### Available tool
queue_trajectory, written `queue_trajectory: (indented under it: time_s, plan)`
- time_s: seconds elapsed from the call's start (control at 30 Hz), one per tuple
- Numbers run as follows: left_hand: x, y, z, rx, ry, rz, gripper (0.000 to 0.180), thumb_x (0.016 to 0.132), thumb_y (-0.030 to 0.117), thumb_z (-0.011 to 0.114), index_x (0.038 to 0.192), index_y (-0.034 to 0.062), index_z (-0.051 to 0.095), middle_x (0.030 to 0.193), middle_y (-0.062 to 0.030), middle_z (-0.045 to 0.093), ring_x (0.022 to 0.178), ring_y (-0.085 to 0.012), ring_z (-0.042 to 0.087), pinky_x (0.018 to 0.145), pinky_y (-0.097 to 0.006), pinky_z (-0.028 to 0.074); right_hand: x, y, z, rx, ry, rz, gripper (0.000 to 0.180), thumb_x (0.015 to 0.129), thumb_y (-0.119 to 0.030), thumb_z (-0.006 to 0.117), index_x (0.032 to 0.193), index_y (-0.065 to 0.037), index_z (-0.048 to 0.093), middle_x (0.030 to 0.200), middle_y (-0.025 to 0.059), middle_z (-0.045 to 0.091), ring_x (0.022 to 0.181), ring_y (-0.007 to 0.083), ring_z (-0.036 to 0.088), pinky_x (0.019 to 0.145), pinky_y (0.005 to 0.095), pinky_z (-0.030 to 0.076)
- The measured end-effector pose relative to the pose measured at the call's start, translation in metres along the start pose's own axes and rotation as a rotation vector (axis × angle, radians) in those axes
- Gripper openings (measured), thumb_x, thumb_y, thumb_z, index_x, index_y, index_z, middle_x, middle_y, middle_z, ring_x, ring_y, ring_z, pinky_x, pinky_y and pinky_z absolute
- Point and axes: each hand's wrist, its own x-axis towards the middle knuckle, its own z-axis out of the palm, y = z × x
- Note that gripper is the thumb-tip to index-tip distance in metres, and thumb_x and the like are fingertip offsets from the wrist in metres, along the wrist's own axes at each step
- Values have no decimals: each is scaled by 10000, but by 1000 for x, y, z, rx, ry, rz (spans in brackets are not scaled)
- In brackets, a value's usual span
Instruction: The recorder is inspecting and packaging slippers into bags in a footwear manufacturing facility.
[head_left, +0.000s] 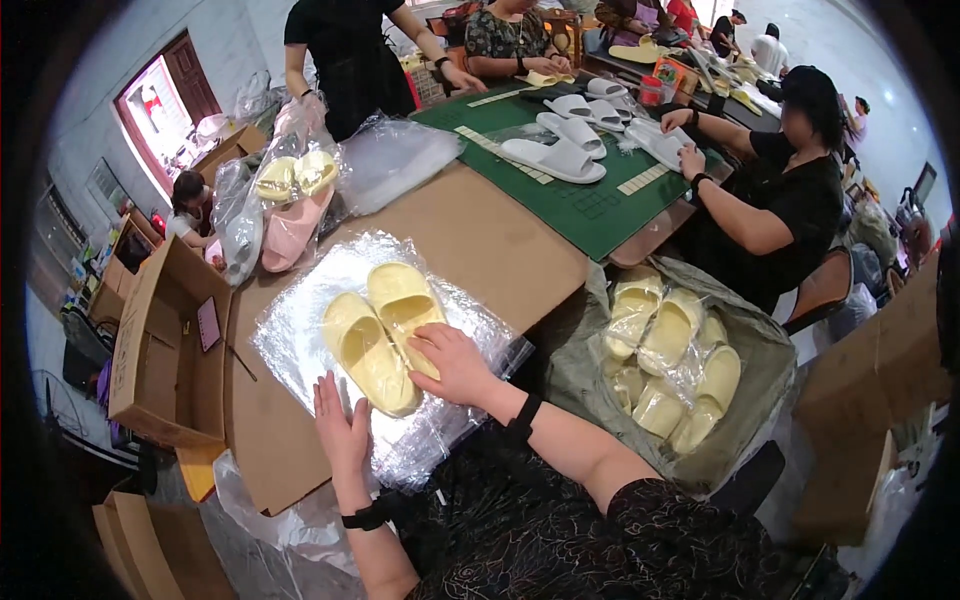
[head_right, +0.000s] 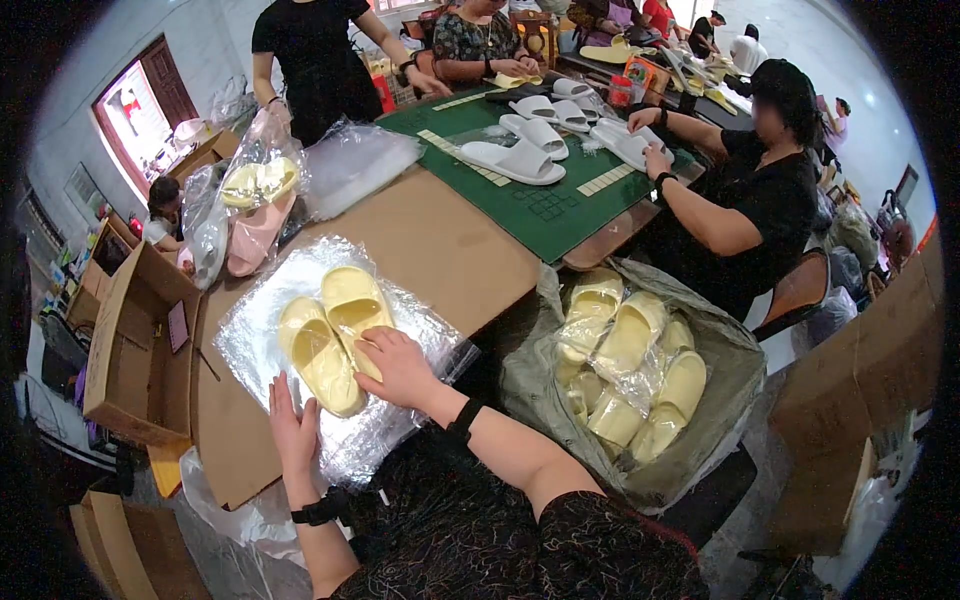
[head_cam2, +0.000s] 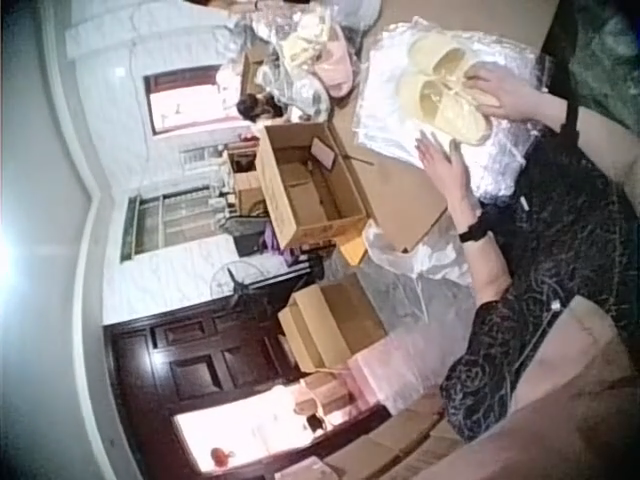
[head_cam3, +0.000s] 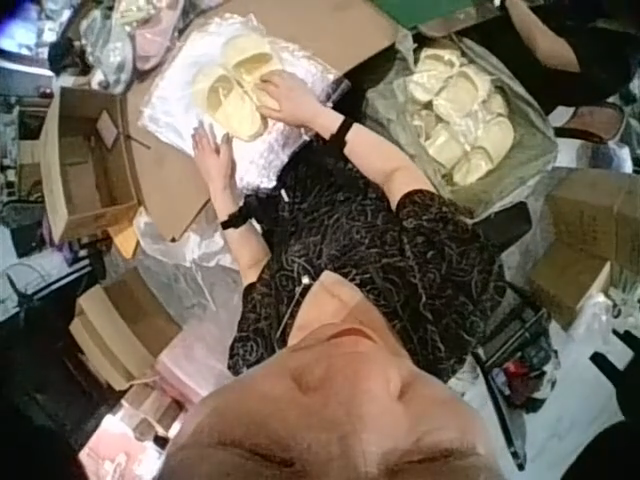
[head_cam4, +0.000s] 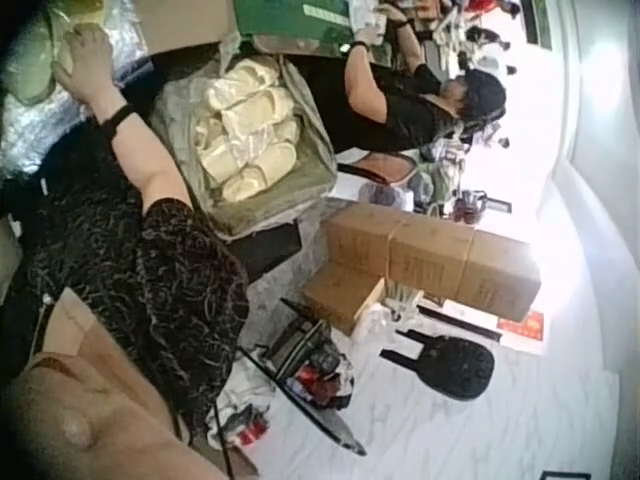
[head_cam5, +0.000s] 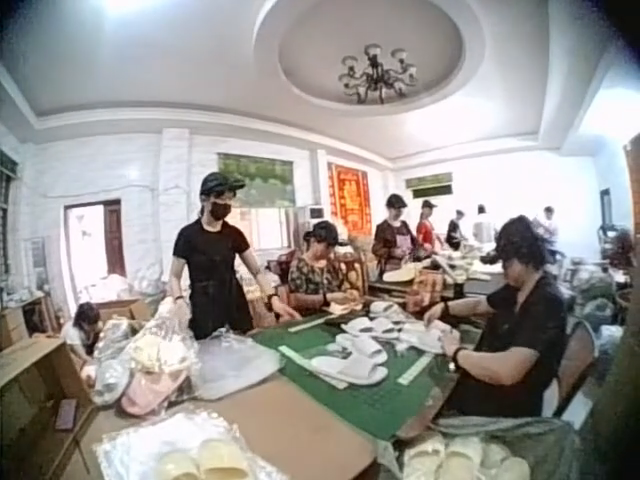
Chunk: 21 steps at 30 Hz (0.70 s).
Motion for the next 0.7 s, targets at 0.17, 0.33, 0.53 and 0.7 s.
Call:
queue_trajectory:
  time_s: [0.17, 0.33, 0.53, 0.7]
  plan:
    - [-7, -8, -6, 30, 21, -30, 705, 898, 250, 646, 1500, 15, 363, 1535, -254, 368, 1450, -415, 289, 1185, -470, 246, 8, -9, 2, 53, -88, 4, 555, 866, -425, 657, 1263, -41, 610, 1310, 145, 554, 1248, 334, 499, 1035, 438, 421]
    - [-5, -3, -7, 87, 50, 2, 709, 866, 281, 696, 1444, -23, 419, 1468, -298, 429, 1378, -460, 378, 1161, -494, 297, 34, -10, -27, 161, -350, 59, 597, 872, -475, 668, 1166, 44, 643, 1260, 253, 572, 1217, 402, 508, 1046, 446, 418]
    - [-5, -5, -2, 64, 33, -66, 751, 888, 331, 680, 1497, 25, 364, 1524, -273, 370, 1442, -423, 304, 1181, -467, 276, 92, -46, -32, 10, -139, -48, 496, 847, -477, 710, 932, 11, 698, 1008, 199, 680, 997, 326, 646, 844, 421, 512]
    - [-8, -7, -1, 59, 24, -65, 746, 913, 407, 631, 1503, 38, 365, 1539, -270, 350, 1456, -410, 285, 1186, -466, 257, 116, -43, 29, -413, -465, 189, 569, 864, -578, 634, 759, -28, 733, 809, 175, 709, 760, 331, 712, 639, 422, 549]
